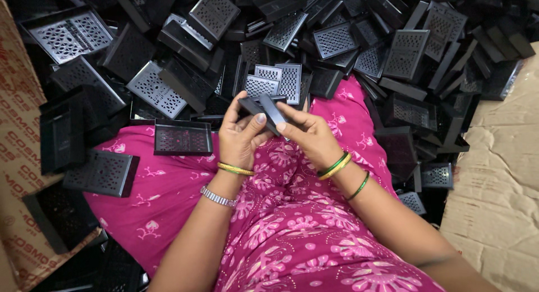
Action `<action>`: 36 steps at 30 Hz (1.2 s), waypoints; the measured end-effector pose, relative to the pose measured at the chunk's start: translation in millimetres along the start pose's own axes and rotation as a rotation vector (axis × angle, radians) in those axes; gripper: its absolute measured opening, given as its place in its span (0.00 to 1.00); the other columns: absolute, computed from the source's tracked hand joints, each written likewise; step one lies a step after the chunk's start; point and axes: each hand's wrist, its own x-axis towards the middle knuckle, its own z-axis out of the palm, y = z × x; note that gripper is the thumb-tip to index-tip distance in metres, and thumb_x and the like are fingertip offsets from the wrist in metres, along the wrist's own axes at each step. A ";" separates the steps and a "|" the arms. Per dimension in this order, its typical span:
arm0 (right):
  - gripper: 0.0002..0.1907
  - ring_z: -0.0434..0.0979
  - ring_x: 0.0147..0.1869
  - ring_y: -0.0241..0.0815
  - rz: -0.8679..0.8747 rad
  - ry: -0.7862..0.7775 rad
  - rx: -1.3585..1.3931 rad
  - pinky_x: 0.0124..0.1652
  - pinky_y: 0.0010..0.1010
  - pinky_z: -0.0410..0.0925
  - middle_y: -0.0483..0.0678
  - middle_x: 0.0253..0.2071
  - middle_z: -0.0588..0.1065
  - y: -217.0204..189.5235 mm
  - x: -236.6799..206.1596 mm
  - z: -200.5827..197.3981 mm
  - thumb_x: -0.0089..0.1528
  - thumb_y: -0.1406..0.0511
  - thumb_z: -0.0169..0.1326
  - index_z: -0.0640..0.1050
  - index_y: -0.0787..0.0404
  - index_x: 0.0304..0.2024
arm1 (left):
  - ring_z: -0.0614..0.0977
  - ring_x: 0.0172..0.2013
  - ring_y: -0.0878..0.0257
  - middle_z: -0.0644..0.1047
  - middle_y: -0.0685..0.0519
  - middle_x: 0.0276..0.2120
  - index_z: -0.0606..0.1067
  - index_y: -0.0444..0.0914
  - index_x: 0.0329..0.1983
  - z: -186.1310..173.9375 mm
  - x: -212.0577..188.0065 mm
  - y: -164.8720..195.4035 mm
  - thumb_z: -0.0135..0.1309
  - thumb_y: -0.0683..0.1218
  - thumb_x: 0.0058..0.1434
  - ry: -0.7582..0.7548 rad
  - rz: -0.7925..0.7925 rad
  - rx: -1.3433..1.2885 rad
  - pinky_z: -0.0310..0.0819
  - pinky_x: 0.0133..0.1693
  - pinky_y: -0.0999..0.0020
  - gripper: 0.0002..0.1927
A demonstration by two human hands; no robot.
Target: The person sits on the floor and repeatedly picks up small black plastic parts from a large pile. They turn each part over in their hands, examine it, and then place it back into the pile. The process continues with many identical parts.
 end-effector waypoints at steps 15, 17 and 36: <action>0.29 0.73 0.63 0.36 0.034 -0.118 0.012 0.63 0.30 0.67 0.51 0.63 0.74 3.5 4.8 -3.1 0.67 0.68 0.56 0.67 0.68 0.70 | 0.81 0.44 0.58 0.79 0.41 0.49 0.61 0.36 0.76 -7.0 -0.6 -6.1 0.60 0.33 0.62 -0.049 -0.037 0.097 0.80 0.40 0.66 0.39; 0.30 0.69 0.68 0.38 0.004 -0.130 -0.018 0.65 0.31 0.64 0.52 0.67 0.70 4.9 6.0 -4.7 0.67 0.68 0.56 0.66 0.68 0.70 | 0.83 0.47 0.57 0.79 0.42 0.51 0.59 0.38 0.76 -6.6 -0.4 -4.4 0.59 0.33 0.62 -0.079 -0.055 0.078 0.85 0.45 0.64 0.40; 0.16 0.80 0.51 0.34 0.136 -0.101 -0.312 0.53 0.28 0.72 0.47 0.48 0.82 -27.8 -39.1 -48.9 0.65 0.67 0.56 0.81 0.66 0.55 | 0.81 0.44 0.71 0.80 0.55 0.45 0.75 0.32 0.56 -9.0 -29.8 -34.0 0.49 0.45 0.72 -0.527 -0.268 0.488 0.77 0.47 0.75 0.15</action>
